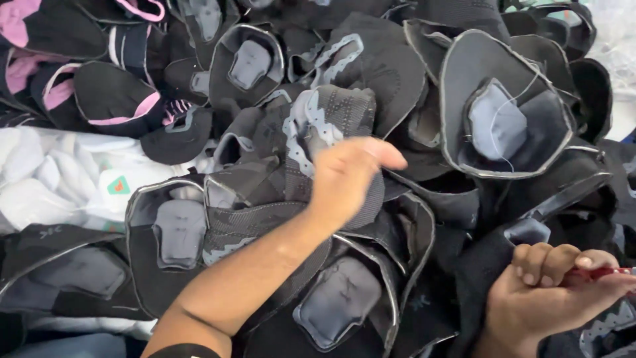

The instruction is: The person trims excess threads and inspects shoe upper components using snips.

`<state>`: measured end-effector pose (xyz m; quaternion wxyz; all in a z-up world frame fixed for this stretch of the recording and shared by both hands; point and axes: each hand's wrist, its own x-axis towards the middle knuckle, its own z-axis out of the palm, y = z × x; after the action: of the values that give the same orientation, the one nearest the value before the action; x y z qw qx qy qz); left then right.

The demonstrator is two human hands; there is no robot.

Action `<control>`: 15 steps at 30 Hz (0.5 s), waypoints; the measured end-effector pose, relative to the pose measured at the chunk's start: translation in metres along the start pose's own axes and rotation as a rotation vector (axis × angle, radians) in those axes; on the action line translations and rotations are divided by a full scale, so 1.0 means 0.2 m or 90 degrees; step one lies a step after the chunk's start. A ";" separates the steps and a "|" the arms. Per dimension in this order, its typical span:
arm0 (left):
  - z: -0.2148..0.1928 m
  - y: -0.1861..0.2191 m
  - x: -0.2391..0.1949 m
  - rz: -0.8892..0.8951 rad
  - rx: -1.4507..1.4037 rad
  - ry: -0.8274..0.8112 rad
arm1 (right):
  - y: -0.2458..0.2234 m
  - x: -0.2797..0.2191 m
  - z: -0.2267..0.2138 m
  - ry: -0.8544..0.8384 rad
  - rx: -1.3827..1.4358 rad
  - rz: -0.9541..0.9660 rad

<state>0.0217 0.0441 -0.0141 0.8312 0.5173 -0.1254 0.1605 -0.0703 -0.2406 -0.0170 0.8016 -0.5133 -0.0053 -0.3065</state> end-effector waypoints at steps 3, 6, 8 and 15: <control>0.07 0.03 -0.06 -0.033 0.051 -0.222 | 0.01 0.00 -0.01 0.002 0.002 0.001; 0.09 0.09 -0.06 -0.020 0.274 -0.437 | 0.02 0.01 -0.03 0.022 0.044 0.013; 0.09 0.09 -0.07 0.036 0.454 -0.591 | 0.02 0.01 -0.02 0.013 0.013 0.016; 0.08 0.10 -0.07 0.034 0.481 -0.606 | 0.02 0.00 0.00 0.042 -0.010 -0.001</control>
<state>0.0002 0.0352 0.0045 0.4385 0.7880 -0.4308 -0.0339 -0.0685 -0.2390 -0.0192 0.7972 -0.5088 0.0233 -0.3240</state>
